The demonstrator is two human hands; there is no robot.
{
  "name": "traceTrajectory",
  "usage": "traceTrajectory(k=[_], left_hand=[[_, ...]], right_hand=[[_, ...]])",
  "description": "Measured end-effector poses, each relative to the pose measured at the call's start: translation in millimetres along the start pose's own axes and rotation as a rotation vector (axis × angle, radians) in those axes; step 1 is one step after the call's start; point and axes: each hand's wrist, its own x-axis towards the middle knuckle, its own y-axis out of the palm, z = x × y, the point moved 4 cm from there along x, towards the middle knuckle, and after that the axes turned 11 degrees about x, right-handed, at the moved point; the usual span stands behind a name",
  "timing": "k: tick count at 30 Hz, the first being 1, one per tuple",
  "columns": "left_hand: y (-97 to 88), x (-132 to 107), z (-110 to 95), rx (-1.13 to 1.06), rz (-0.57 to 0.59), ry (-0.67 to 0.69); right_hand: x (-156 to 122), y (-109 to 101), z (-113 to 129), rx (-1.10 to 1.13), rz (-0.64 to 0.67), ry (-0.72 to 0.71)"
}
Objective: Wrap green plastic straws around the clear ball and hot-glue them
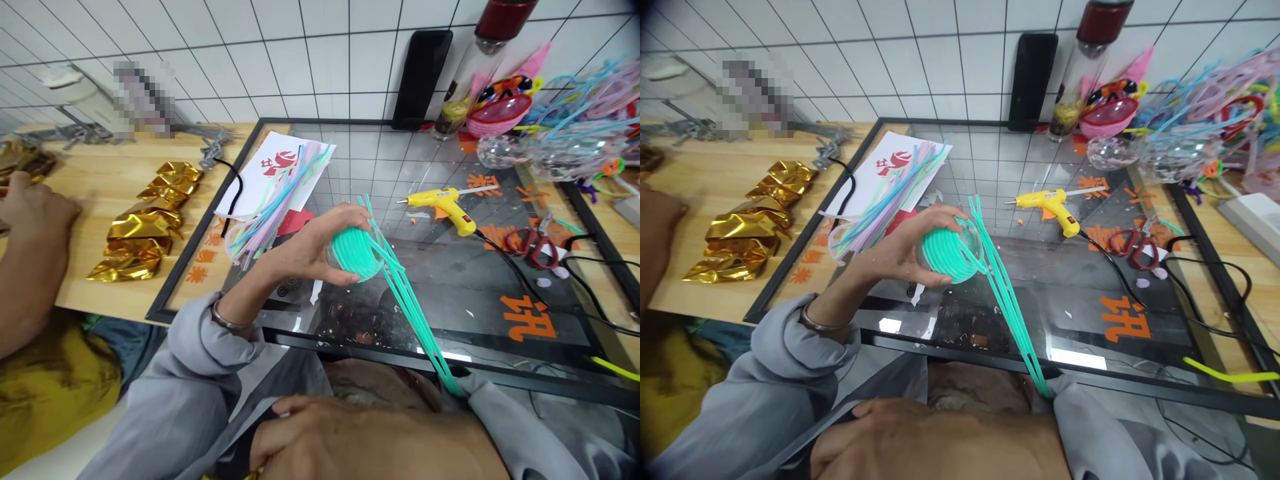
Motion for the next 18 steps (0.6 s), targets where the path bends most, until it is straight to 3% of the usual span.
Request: traceTrajectory(k=[4,6,10,14,17,18], left_hand=[[0.3,0,0,-0.004,-0.009,0.010],[0.5,0,0,-0.004,-0.018,0.029],[1.6,1,1,0.002,-0.040,0.053],[3.4,2,2,0.002,-0.048,0.046],[2.4,0,3,-0.002,-0.057,0.024],[2.1,-1,2,-0.008,-0.054,0.014]], right_hand=[[8,5,0,-0.210,-0.041,0.110],[13,0,8,-0.433,-0.047,0.173],[16,-8,23,-0.691,-0.172,0.048],[-16,-23,40,-0.684,-0.379,-0.083],[-55,-56,60,-0.723,-0.471,0.021],[-66,-71,65,-0.748,-0.483,0.120]])
